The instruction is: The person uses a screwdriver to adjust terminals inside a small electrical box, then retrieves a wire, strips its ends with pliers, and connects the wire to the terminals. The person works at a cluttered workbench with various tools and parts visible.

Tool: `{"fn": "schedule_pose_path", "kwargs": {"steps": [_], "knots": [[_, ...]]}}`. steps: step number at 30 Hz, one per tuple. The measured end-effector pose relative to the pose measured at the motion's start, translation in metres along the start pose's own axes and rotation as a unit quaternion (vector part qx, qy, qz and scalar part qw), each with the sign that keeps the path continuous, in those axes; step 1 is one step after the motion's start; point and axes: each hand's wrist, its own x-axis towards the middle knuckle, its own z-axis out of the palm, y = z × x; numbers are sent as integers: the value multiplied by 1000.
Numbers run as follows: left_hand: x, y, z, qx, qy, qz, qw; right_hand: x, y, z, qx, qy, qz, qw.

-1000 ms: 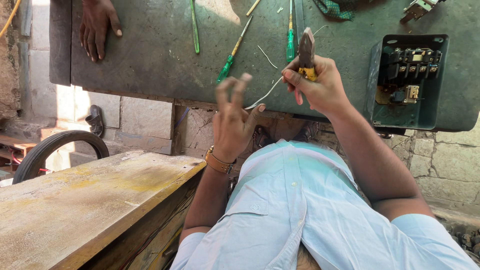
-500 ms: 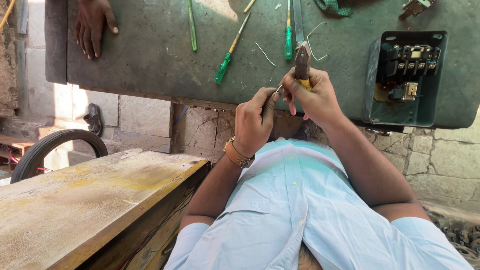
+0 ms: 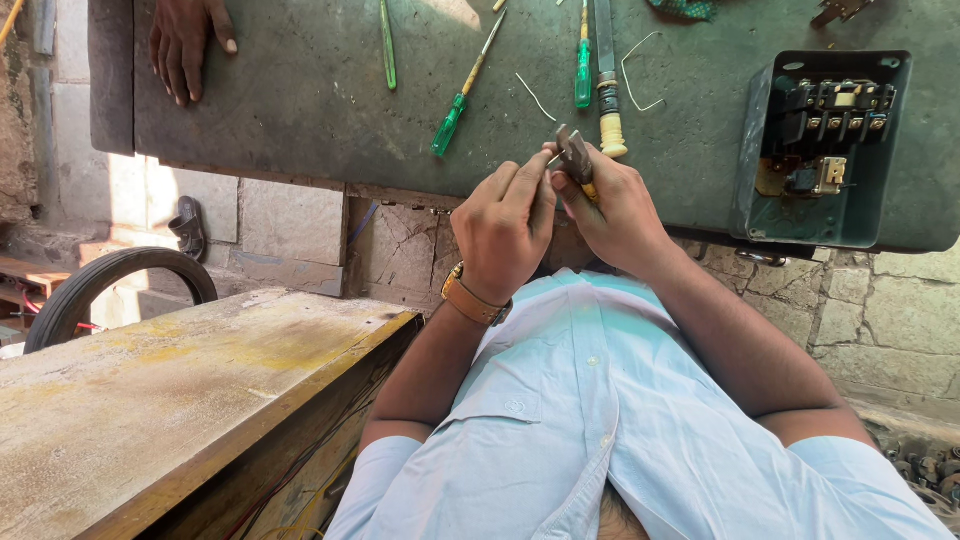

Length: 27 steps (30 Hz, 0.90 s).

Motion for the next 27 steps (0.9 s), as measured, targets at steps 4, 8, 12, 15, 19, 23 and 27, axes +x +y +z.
{"fn": "schedule_pose_path", "kwargs": {"steps": [4, 8, 12, 15, 19, 23, 27], "knots": [[-1, -1, 0, 88, 2, 45, 995, -1, -4, 2, -43, 6, -8, 999], [-3, -3, 2, 122, -1, 68, 990, -5, -7, 3, -65, 25, -22, 997], [-4, -3, 5, 130, -6, 83, 988, -6, -9, 3, -85, 24, -4, 996], [-4, -4, 7, 129, -3, 81, 988, -7, -9, 2, -99, 28, -16, 995], [-4, -5, 9, 128, -4, 79, 989, -8, -7, 4, -108, 40, -17, 993], [-5, -6, 14, 112, -6, 64, 992, -8, 2, 9, -145, 43, 28, 988], [-2, -14, 18, -140, -39, -68, 987, -3, 15, 11, -172, 96, -58, 979]]}}
